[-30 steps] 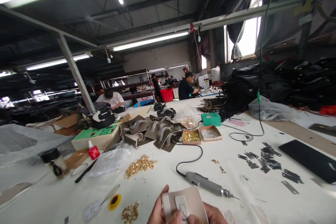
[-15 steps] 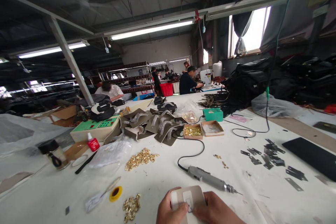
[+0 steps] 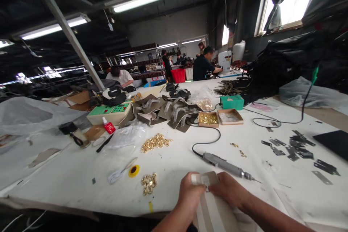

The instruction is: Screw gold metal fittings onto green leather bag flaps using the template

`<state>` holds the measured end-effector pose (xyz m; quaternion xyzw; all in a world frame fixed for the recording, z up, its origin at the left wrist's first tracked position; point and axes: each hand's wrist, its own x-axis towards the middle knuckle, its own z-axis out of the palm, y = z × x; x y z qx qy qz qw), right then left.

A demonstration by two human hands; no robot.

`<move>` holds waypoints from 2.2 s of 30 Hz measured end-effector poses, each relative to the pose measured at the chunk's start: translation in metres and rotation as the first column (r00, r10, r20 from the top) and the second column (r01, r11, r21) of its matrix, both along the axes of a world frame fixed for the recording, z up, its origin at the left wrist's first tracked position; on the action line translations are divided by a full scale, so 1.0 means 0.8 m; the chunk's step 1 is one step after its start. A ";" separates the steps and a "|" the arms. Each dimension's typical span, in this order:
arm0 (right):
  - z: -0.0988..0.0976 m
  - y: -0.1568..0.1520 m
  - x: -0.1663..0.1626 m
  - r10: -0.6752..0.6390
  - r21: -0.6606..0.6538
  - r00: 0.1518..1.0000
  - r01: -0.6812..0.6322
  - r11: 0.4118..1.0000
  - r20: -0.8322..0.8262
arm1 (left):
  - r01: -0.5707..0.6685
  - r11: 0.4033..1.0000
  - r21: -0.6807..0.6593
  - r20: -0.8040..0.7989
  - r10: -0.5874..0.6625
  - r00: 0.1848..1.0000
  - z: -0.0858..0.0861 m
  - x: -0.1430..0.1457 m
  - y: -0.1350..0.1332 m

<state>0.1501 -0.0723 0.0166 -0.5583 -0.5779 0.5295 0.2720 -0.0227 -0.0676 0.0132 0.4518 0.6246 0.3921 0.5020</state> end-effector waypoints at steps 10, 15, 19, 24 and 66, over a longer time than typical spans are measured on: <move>0.017 0.009 0.008 0.037 0.021 0.972 -0.043 0.999 0.232 | 0.092 0.995 -0.033 -0.138 -0.095 0.986 -0.008 0.004 0.005; 0.019 0.012 0.010 0.078 -0.003 0.959 -0.080 0.997 0.274 | 0.110 0.994 -0.010 -0.222 -0.110 0.969 -0.005 0.006 0.004; 0.014 0.015 0.010 0.063 -0.019 0.956 -0.060 0.998 0.287 | 0.153 0.988 0.010 -0.289 -0.143 0.947 -0.005 0.005 0.005; 0.015 0.017 0.007 0.048 -0.049 0.949 -0.035 0.998 0.310 | 0.249 0.966 0.070 -0.411 -0.199 0.890 0.004 0.000 0.004; -0.005 0.007 0.257 -0.460 0.397 0.460 0.233 0.888 0.759 | 0.635 0.636 0.438 -0.735 -0.153 0.661 -0.048 -0.028 0.027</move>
